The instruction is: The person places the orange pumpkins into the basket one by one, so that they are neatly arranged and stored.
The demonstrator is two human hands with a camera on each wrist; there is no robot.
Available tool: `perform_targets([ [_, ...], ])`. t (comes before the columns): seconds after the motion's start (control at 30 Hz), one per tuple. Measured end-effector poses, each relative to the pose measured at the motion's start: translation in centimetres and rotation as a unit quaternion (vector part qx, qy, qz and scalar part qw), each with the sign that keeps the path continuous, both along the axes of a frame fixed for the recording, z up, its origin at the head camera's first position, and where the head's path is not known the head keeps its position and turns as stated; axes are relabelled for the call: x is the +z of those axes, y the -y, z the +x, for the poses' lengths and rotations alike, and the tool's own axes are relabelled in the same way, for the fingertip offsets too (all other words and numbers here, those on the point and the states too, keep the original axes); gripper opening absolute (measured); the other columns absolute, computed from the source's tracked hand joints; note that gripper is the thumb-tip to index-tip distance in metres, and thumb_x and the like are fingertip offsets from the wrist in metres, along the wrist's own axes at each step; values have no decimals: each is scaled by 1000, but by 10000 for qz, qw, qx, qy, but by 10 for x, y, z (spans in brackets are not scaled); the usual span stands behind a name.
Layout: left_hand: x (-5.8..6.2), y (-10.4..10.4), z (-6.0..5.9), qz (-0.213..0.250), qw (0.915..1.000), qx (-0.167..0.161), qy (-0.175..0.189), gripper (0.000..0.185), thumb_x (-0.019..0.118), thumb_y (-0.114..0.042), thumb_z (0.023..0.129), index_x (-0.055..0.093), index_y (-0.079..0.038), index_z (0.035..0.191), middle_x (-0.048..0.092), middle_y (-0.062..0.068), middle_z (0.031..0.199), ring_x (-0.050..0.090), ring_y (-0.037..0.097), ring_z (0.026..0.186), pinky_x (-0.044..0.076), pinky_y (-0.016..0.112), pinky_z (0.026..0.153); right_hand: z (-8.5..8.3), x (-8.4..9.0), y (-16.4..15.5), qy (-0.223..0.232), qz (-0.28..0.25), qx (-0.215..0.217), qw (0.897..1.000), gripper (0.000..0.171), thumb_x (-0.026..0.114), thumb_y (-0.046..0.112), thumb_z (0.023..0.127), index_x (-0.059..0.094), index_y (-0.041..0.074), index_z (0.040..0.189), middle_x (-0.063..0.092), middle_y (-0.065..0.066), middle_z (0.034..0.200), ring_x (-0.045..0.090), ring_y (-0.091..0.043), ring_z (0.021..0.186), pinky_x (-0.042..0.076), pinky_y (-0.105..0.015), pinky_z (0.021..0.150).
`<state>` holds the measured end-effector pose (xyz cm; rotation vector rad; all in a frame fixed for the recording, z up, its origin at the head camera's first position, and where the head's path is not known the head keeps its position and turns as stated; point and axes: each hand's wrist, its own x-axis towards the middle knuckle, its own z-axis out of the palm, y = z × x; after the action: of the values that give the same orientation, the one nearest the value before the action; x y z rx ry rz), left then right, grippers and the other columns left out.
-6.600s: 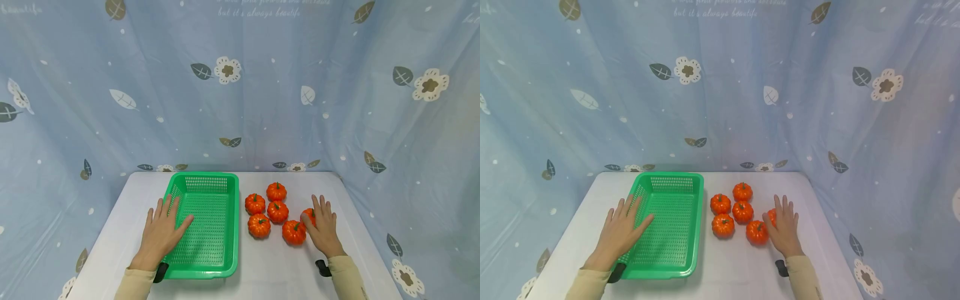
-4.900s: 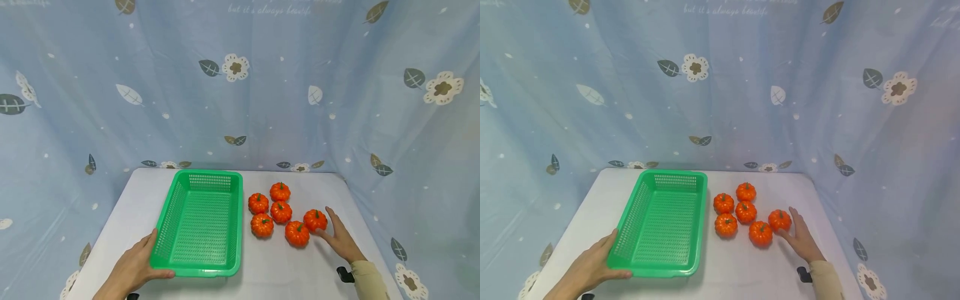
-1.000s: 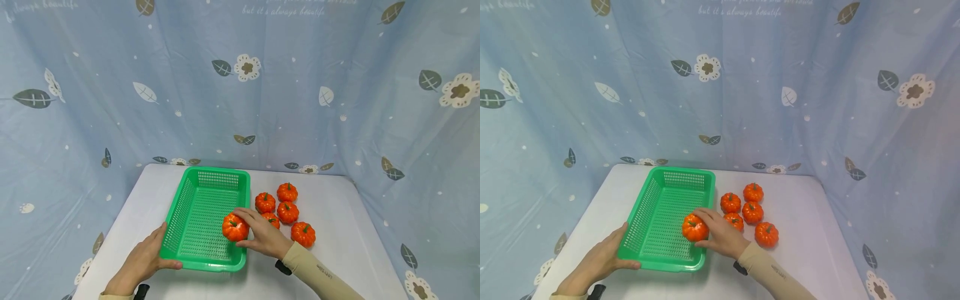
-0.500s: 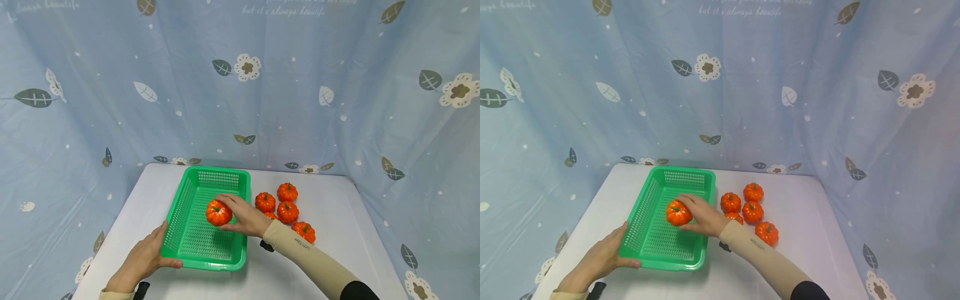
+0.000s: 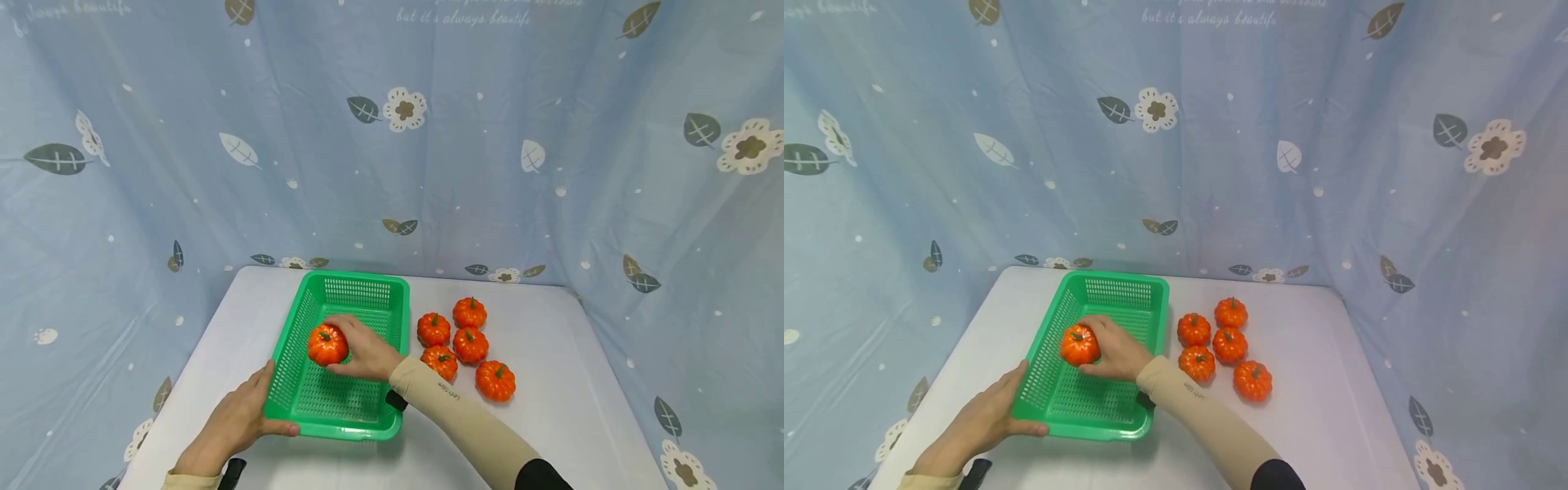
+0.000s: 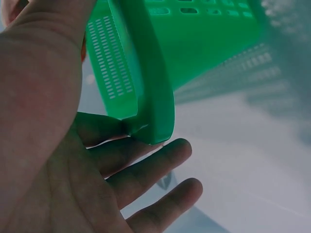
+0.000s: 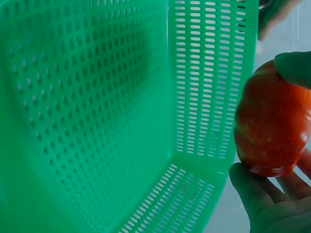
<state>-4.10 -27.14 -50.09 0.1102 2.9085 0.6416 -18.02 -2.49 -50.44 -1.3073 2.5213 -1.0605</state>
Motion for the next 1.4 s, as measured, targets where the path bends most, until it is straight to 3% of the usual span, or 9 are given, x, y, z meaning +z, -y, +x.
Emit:
perform_targets([
  [0.37, -1, 1, 1, 103, 9999, -59, 34, 141, 79, -74, 60, 22, 14, 154, 41, 38, 146, 54, 53, 119, 48, 63, 93, 7, -25, 23, 340, 563, 30, 9978, 81, 86, 33, 83, 41, 16, 149, 48, -2, 144, 57, -12, 117, 50, -22, 93],
  [0.73, -1, 2, 0, 125, 9998, -40, 135, 142, 79, -74, 59, 21, 13, 155, 39, 38, 149, 52, 54, 122, 46, 64, 95, 15, -32, 35, 382, 862, 90, 9955, 79, 88, 32, 82, 43, 15, 146, 50, -3, 142, 57, -12, 118, 48, -22, 97],
  [1.4, -1, 2, 2, 104, 9999, -55, -6, 139, 78, -74, 61, 23, 13, 155, 41, 37, 148, 54, 52, 122, 47, 62, 96, 24, -53, 55, 569, 1499, 70, 9870, 78, 91, 26, 78, 47, 18, 141, 53, 1, 133, 57, -7, 112, 48, -19, 93],
])
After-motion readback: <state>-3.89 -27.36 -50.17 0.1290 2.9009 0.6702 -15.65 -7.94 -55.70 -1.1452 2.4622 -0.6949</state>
